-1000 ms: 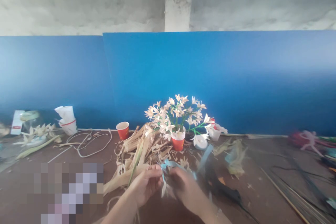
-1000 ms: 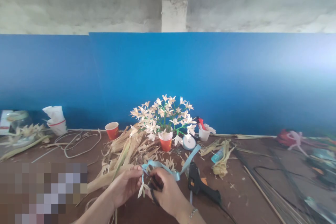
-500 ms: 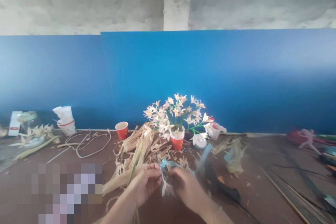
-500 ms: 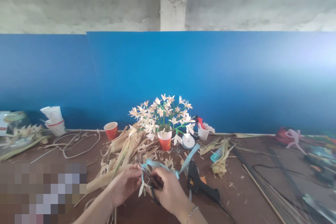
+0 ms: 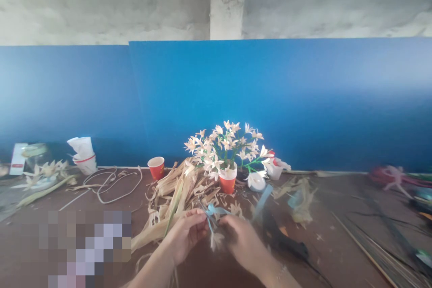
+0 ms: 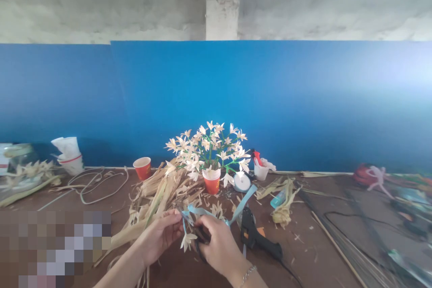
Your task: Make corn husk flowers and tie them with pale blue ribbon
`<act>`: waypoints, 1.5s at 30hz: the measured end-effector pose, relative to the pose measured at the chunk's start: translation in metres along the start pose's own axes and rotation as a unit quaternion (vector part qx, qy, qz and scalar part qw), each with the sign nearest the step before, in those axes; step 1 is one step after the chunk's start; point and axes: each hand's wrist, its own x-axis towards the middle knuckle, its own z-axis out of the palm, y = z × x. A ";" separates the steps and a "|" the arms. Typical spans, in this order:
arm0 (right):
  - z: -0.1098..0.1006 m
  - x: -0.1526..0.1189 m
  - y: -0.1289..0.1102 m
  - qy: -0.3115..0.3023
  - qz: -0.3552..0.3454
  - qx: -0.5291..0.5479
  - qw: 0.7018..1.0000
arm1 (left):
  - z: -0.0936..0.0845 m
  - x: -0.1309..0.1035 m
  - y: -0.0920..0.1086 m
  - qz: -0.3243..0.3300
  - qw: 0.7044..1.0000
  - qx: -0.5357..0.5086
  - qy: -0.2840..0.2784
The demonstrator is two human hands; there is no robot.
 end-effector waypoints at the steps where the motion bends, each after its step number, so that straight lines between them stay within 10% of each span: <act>1: -0.001 0.000 -0.001 -0.001 0.000 0.000 1.000 | 0.000 0.000 0.000 0.005 1.000 0.009 0.001; 45: -0.003 -0.001 -0.006 -0.035 -0.013 0.038 0.999 | 0.004 -0.002 0.002 -0.004 0.998 0.054 0.020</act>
